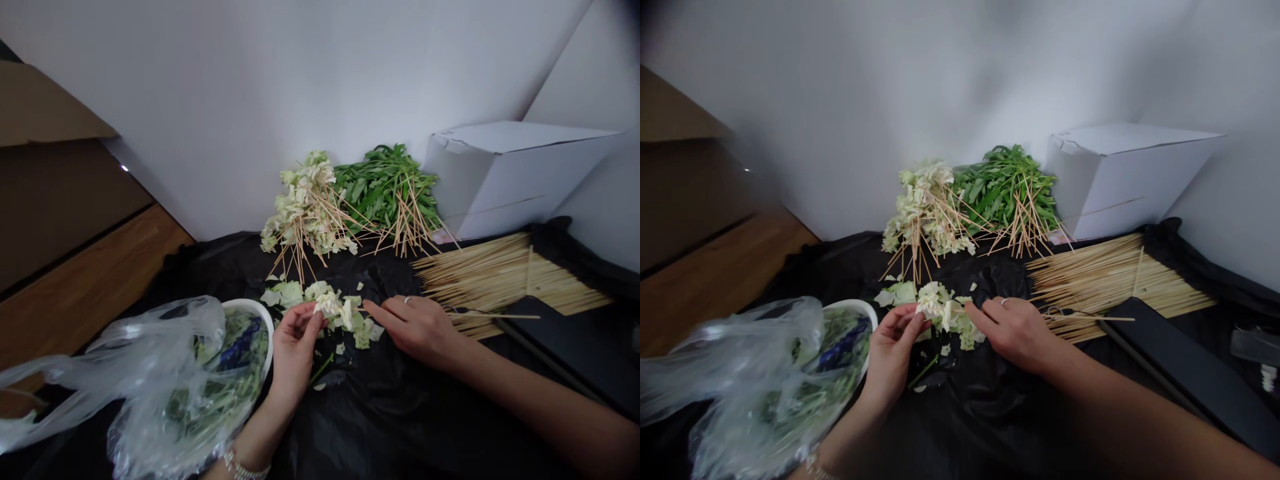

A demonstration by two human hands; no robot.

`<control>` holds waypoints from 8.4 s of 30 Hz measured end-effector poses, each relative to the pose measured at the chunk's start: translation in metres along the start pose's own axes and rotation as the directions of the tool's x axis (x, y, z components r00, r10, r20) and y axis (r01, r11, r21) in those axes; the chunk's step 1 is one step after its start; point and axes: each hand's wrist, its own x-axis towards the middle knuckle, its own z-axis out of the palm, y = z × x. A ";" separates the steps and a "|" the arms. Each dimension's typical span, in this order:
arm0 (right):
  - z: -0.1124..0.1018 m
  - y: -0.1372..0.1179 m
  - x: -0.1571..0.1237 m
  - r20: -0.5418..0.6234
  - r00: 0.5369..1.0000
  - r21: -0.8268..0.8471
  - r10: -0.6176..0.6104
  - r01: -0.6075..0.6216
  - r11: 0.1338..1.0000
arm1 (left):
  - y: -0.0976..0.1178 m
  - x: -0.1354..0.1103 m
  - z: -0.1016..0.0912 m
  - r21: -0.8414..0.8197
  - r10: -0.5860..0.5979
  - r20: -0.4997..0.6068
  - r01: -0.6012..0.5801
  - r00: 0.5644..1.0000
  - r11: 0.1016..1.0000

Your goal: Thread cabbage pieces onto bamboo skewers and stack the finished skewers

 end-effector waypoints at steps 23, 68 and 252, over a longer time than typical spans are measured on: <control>0.004 -0.004 -0.002 0.012 0.999 0.001 0.036 -0.036 0.999 | -0.007 -0.001 -0.002 -0.097 -0.056 0.057 0.061 0.997 0.993; 0.000 0.011 0.003 -0.024 0.989 -0.054 0.144 -0.145 0.988 | -0.005 0.002 -0.008 0.508 0.432 0.177 -0.458 0.884 0.729; 0.002 0.018 0.005 -0.064 0.988 0.047 0.142 -0.140 0.989 | -0.008 0.009 -0.024 0.839 0.261 0.490 -0.531 0.832 0.118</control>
